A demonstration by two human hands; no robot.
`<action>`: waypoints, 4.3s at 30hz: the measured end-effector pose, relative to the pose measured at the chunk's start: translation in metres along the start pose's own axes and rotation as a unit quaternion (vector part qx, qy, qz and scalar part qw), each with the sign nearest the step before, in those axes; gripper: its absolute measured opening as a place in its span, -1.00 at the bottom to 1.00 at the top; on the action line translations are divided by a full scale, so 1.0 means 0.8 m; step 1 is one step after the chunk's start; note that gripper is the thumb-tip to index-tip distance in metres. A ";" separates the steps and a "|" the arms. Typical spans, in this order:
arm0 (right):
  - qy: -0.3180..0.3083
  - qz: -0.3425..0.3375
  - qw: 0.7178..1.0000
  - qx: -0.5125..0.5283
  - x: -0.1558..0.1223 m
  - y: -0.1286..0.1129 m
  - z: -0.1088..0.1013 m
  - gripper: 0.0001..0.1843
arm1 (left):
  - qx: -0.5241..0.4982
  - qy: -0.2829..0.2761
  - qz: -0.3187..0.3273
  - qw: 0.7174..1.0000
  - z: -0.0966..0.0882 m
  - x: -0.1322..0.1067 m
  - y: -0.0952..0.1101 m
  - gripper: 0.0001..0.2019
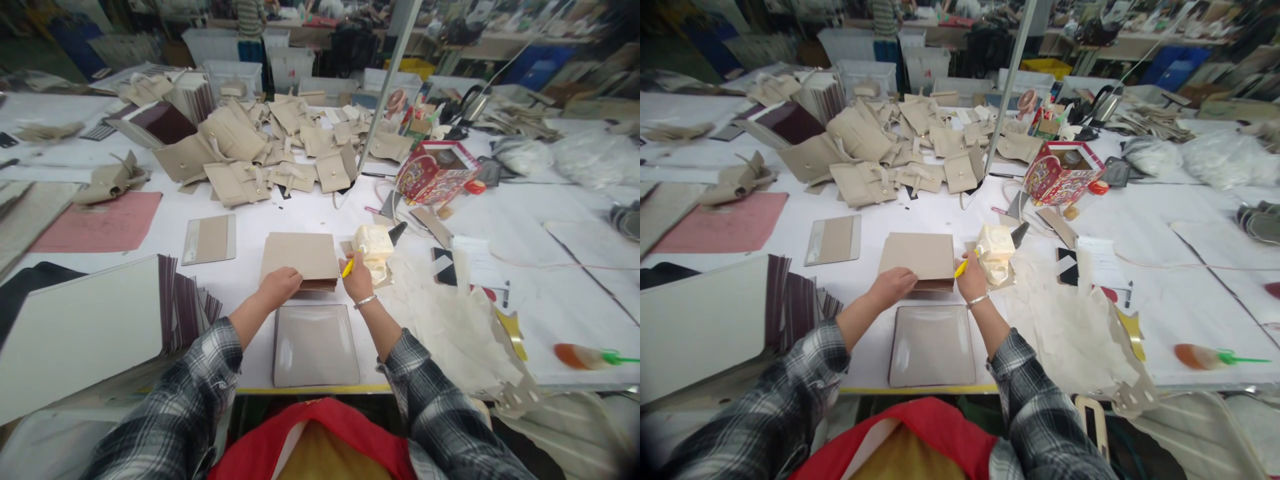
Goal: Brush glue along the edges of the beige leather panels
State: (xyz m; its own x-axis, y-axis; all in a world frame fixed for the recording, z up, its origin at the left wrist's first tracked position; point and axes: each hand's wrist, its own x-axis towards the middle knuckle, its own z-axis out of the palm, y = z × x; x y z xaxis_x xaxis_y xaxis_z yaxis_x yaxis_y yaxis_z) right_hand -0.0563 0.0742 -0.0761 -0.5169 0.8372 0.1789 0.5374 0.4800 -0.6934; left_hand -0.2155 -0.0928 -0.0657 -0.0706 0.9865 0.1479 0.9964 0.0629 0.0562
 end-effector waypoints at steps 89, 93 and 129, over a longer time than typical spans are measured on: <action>-0.138 -0.041 0.940 -0.309 -0.176 0.119 -0.034 -0.55 | -0.128 -0.053 -0.367 0.920 0.103 -0.158 0.053 -0.59; -0.051 -0.030 0.983 -0.176 -0.165 0.100 -0.075 -0.51 | -0.128 -0.007 -0.185 0.974 0.098 -0.152 0.094 -0.71; 0.078 0.128 0.929 -0.339 -0.223 0.307 -0.102 -0.74 | -0.082 -0.060 -0.110 0.989 0.145 -0.155 0.151 -0.65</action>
State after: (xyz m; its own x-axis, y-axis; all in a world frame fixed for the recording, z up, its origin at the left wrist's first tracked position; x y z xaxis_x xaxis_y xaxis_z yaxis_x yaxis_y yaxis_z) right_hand 0.2226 0.0640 -0.2212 -0.2392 0.9493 0.2039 0.9530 0.2697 -0.1377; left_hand -0.0811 -0.1900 -0.1917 -0.2693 0.9630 -0.0037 0.9357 0.2625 0.2358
